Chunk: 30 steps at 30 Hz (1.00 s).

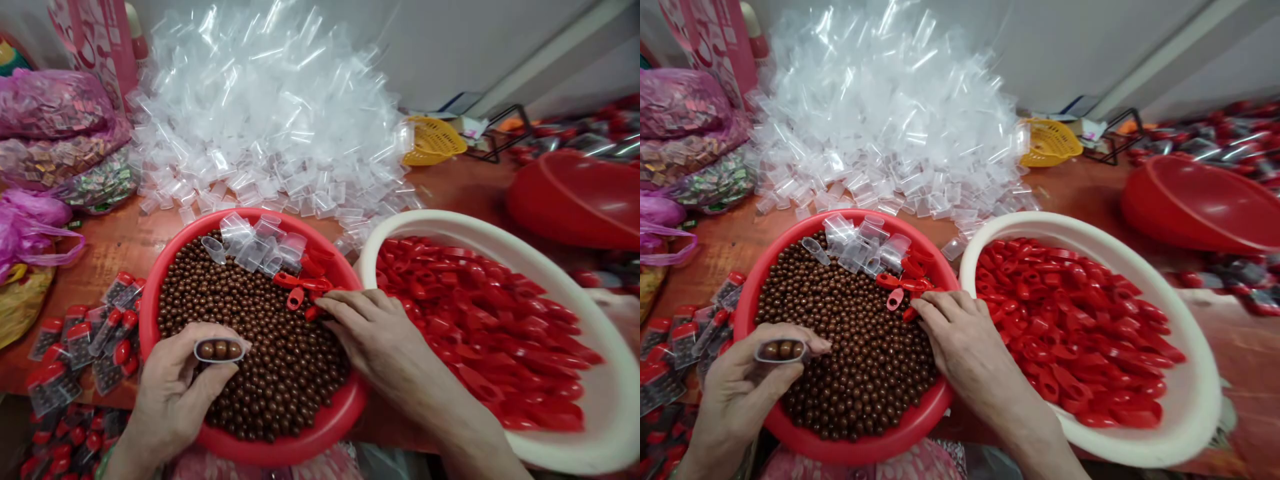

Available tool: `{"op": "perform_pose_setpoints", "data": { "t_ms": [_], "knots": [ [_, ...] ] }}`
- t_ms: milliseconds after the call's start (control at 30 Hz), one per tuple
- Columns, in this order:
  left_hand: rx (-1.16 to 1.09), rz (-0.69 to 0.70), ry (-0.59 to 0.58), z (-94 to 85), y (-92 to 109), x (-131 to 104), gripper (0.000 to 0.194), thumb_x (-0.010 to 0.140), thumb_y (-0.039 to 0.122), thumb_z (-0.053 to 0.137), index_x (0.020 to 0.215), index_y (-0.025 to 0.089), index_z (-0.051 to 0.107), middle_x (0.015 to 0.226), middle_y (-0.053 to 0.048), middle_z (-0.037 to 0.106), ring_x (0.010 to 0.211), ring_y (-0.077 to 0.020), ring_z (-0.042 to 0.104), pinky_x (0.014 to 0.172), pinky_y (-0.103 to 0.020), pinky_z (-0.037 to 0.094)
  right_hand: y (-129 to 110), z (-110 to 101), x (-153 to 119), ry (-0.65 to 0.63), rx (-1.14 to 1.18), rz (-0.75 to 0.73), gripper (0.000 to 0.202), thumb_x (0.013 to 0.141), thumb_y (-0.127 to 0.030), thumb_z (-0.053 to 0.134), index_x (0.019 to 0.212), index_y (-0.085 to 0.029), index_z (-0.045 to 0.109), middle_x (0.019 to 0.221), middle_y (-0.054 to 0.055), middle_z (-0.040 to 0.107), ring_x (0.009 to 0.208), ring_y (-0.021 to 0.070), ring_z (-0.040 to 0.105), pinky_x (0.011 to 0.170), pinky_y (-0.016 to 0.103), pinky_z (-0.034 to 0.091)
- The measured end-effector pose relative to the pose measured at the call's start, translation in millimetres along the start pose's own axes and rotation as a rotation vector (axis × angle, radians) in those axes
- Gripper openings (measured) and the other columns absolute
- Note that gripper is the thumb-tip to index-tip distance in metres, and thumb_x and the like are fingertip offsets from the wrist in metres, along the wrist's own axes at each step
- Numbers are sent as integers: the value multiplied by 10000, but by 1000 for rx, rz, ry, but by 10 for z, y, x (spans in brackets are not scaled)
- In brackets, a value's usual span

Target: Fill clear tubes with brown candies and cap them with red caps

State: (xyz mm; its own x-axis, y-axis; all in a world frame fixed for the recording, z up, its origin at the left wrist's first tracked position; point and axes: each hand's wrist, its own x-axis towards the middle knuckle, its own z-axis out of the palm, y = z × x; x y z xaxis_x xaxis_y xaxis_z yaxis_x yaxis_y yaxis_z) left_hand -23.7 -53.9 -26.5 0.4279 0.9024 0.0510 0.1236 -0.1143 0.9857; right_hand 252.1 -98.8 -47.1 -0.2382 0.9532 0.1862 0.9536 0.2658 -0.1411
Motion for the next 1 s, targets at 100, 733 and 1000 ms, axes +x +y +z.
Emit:
{"op": "perform_pose_setpoints", "data": {
  "t_ms": [100, 733, 1000],
  "knots": [
    [-74, -45, -4, 35, 17, 18, 151, 912, 145, 615, 1004, 233, 696, 961, -16, 744, 915, -147, 709, 816, -228, 571, 47, 85, 61, -71, -127, -41, 240, 911, -88, 498, 1051, -182, 669, 1067, 113, 687, 934, 288, 561, 757, 420, 468],
    [-410, -391, -20, 429, 63, -24, 157, 793, 265, 686, 871, 148, 616, 828, -41, 664, 768, -153, 630, 745, -276, 485, -744, 24, 467, 145, 1522, 688, 275, 798, -401, 747, 983, -215, 661, 527, -49, 604, 405, 93, 534, 427, 195, 461],
    [-465, -454, -37, 392, 48, -61, 191, 775, 295, 686, 818, 157, 560, 713, -9, 607, 695, -141, 607, 693, -266, 485, -620, 52, 313, 146, 524, -60, 389, 1003, -238, 410, 1381, -205, 498, 1141, 113, 722, 980, 195, 724, 844, 313, 603]
  ]
}}
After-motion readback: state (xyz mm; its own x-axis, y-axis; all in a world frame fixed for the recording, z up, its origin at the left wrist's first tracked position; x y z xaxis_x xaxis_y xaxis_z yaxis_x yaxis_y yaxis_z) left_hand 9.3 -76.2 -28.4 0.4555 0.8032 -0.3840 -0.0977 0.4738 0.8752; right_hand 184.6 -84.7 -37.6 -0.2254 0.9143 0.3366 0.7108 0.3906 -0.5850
